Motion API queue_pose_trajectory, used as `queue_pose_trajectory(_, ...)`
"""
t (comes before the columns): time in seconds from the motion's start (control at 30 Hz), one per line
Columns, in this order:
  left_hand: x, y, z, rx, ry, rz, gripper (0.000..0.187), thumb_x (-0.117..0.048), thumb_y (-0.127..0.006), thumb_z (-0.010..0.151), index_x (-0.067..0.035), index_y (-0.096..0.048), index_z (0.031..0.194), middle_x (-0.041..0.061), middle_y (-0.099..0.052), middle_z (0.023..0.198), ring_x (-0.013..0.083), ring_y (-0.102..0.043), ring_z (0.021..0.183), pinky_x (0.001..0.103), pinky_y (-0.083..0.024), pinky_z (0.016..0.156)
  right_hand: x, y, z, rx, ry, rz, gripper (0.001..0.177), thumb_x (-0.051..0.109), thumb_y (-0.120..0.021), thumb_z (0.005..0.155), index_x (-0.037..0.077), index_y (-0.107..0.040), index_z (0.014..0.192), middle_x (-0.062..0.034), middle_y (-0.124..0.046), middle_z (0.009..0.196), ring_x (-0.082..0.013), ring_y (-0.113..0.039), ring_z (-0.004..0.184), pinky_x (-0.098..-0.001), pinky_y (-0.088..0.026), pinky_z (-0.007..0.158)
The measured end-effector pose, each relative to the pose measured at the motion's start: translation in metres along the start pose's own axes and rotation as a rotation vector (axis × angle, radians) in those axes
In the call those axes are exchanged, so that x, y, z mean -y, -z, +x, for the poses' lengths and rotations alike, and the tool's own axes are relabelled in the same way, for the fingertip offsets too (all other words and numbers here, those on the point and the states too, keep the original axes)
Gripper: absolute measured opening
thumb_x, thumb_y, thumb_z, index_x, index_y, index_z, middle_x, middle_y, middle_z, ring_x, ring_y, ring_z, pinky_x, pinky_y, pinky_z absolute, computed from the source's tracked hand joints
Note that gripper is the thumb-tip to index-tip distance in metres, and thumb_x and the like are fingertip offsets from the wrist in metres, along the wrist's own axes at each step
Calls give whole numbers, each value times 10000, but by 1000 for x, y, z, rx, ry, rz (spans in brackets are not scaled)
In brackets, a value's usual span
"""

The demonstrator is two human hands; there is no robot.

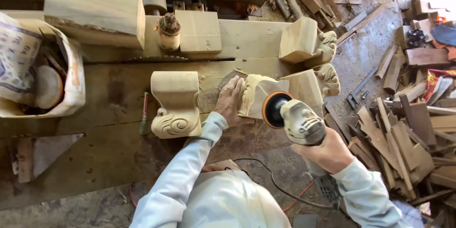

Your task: Sanding a decorative wooden corbel with a power sander and marking it for further work using a pen and a square.

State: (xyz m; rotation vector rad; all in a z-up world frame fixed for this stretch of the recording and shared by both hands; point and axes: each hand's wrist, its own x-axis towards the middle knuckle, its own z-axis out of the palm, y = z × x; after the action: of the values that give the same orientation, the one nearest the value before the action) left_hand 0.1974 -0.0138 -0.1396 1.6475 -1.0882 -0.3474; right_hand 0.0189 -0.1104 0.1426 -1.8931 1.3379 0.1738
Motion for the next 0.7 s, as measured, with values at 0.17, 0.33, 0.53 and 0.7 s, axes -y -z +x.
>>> queue_pose_trajectory(0.17, 3, 1, 3, 14, -29, -11, 1453, -629, -934, 451, -64, -267, 1612, 275, -288, 1614, 493, -283, 1493, 564, -232, 1246, 38, -1, 17, 43, 1, -25, 360, 68, -902, 592, -9, -804, 929, -201, -803, 854, -297, -753, 861, -511, -599, 782)
queue_pose_trajectory(0.33, 7, -5, 5, 74, 4, -7, 1494, -805, -857, 422, -55, -311, 1593, 217, -277, 1644, 458, -215, 1534, 566, -175, 1258, 34, -8, 35, 83, -22, -87, 391, 83, -899, 529, 5, -797, 898, -182, -788, 793, -268, -745, 810, -493, -593, 742)
queue_pose_trajectory(0.53, 16, -16, 7, 6, -49, 72, 1351, -583, -901, 406, -93, -387, 1555, 142, -400, 1565, 450, -317, 1489, 562, -275, 1232, 8, 3, 59, 61, -36, -65, 411, 122, -893, 541, 9, -811, 928, -183, -780, 811, -289, -735, 809, -514, -575, 734)
queue_pose_trajectory(0.7, 13, -16, 6, -28, -50, 31, 1278, -525, -908, 433, -80, -425, 1530, 124, -414, 1573, 448, -313, 1499, 560, -271, 1234, 33, -3, 69, 89, 20, -58, 342, 113, -875, 583, 26, -808, 907, -168, -780, 795, -257, -735, 788, -475, -580, 724)
